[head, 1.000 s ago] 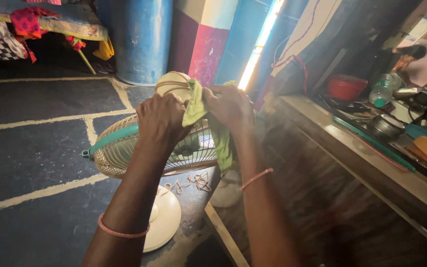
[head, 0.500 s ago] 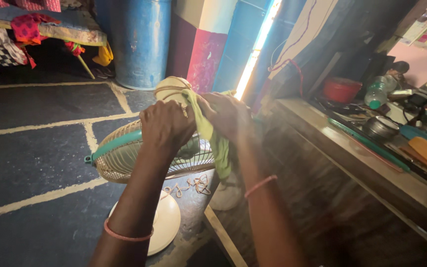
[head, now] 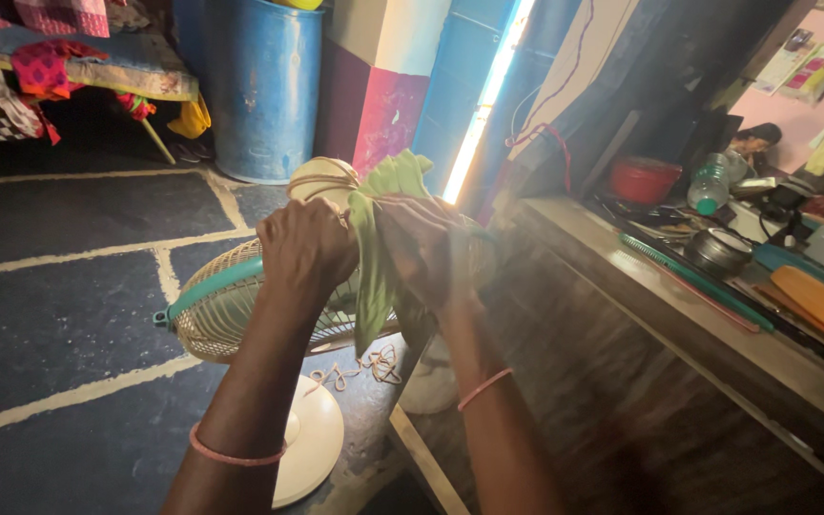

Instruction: The person wipes the front grill of a standing fan using a green cloth. They hold the fan with one hand and rub the cloth over the metal bars and plastic frame with the other hand.

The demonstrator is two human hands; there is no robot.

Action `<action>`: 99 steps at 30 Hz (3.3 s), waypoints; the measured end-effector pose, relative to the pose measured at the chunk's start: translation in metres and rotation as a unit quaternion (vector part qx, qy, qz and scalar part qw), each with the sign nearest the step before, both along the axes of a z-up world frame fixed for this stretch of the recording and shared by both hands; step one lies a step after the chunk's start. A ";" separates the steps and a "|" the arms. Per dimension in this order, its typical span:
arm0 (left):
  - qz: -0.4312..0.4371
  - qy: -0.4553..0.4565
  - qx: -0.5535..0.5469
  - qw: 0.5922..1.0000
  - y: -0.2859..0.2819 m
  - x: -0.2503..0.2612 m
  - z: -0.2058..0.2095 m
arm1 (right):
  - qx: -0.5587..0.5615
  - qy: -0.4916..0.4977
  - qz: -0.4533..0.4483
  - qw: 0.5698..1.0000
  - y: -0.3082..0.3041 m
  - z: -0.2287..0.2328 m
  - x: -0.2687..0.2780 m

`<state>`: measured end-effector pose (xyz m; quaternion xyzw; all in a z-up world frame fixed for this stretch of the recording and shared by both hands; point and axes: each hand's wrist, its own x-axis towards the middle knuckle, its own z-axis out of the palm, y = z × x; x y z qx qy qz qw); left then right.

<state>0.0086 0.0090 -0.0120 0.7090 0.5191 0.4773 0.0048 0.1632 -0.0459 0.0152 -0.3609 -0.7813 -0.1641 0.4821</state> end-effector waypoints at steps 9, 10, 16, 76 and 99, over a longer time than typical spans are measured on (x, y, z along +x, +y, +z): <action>-0.047 0.123 0.071 0.989 0.006 -0.010 -0.017 | -0.328 -0.022 -0.280 0.902 0.022 0.034 -0.006; -0.048 0.122 0.082 0.988 0.010 -0.015 -0.020 | -0.369 -0.018 -0.282 0.886 0.026 0.039 -0.006; -0.048 0.106 -0.055 0.992 0.012 -0.023 -0.017 | -0.397 -0.120 -0.250 0.875 0.047 0.047 -0.007; -0.010 0.013 -0.106 0.994 0.009 -0.016 0.001 | 0.178 0.079 -0.151 0.969 0.015 -0.086 -0.007; -0.008 0.044 -0.171 0.984 -0.001 -0.021 0.026 | 0.098 0.021 -0.201 0.974 0.022 -0.202 0.017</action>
